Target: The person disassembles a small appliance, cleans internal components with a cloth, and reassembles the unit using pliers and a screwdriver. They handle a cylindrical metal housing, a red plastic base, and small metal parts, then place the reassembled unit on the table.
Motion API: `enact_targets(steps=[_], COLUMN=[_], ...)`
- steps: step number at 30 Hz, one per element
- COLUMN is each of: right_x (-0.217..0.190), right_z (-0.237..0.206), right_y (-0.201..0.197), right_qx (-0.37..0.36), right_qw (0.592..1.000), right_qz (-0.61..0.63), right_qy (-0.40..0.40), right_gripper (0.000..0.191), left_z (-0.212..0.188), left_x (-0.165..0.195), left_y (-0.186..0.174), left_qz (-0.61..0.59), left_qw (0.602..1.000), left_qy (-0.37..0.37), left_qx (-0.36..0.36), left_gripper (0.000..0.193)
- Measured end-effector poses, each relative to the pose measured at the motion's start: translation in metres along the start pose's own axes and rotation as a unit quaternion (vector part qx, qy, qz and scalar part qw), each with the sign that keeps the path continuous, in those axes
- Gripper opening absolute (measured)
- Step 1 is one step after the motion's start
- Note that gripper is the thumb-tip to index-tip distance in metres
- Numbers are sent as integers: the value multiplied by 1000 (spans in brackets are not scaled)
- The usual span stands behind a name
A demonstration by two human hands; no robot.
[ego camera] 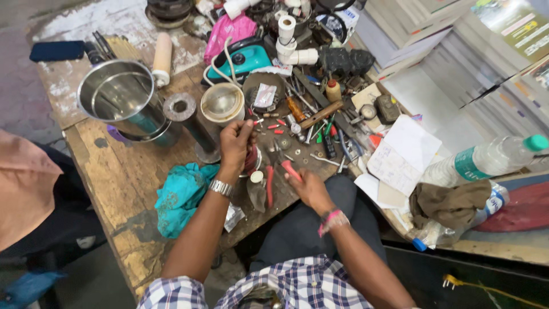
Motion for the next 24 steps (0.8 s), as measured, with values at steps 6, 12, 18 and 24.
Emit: enact_targets(steps=[6, 12, 18, 24], right_x=[-38, -60, -107, -91], right_z=[-26, -49, -67, -70], right_y=[-19, -6, -6, -4], right_qx=[-134, -173, -183, -159], right_qw=[887, 796, 868, 899], right_qz=[418, 574, 460, 407], right_qy=[-143, 84, -37, -13], right_gripper=[23, 30, 30, 29], left_z=[-13, -44, -81, -104], left_x=[33, 72, 108, 141], left_y=[-3, 3, 5, 12], left_qz=[-2, 29, 193, 281], left_qw=[999, 991, 951, 895], left_qy=[47, 132, 224, 333], left_qx=[17, 17, 89, 98], left_gripper=[25, 21, 19, 17])
Point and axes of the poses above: each hand's wrist, its own z-axis towards the middle knuckle, its own y-axis out of the palm, x = y × z, the point moved 10 cm from there along z, towards the middle knuckle, and after that the axes turned 11 degrees about z, right-handed, at the moved point
